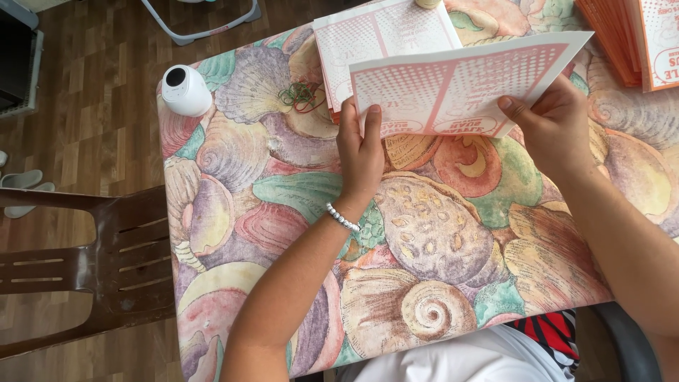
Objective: Manually folding flat paper templates into bags and stacking them on a table.
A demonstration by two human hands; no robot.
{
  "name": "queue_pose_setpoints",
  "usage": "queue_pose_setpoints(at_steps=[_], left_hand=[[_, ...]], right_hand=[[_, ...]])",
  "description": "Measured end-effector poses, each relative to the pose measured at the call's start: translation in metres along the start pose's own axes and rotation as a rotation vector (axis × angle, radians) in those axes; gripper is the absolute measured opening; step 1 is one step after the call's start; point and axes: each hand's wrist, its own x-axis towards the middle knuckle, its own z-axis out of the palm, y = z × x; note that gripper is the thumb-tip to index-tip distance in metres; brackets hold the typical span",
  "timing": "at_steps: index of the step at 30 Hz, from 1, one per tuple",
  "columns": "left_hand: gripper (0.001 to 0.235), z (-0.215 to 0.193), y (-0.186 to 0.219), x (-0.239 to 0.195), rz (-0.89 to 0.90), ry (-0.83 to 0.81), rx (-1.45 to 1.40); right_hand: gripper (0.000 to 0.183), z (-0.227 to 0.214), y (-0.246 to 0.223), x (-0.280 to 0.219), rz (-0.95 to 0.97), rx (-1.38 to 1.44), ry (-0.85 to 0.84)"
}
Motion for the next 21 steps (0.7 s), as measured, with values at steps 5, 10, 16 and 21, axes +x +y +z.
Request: queue_pose_setpoints(at_steps=[5,10,16,21], left_hand=[[0.024,0.002,-0.011,-0.001,0.0,0.017,0.039],[0.021,0.004,-0.009,-0.002,0.005,0.043,0.052],[0.028,0.007,-0.016,-0.002,-0.003,0.053,0.131],[0.028,0.01,-0.017,-0.003,-0.001,0.066,0.134]], right_hand=[[0.026,0.001,0.008,0.0,0.024,0.007,0.012],[0.029,0.002,0.003,-0.001,0.016,-0.003,0.004],[0.025,0.001,0.009,0.001,0.043,-0.087,0.02],[0.023,0.001,0.004,-0.002,0.045,-0.114,0.007]])
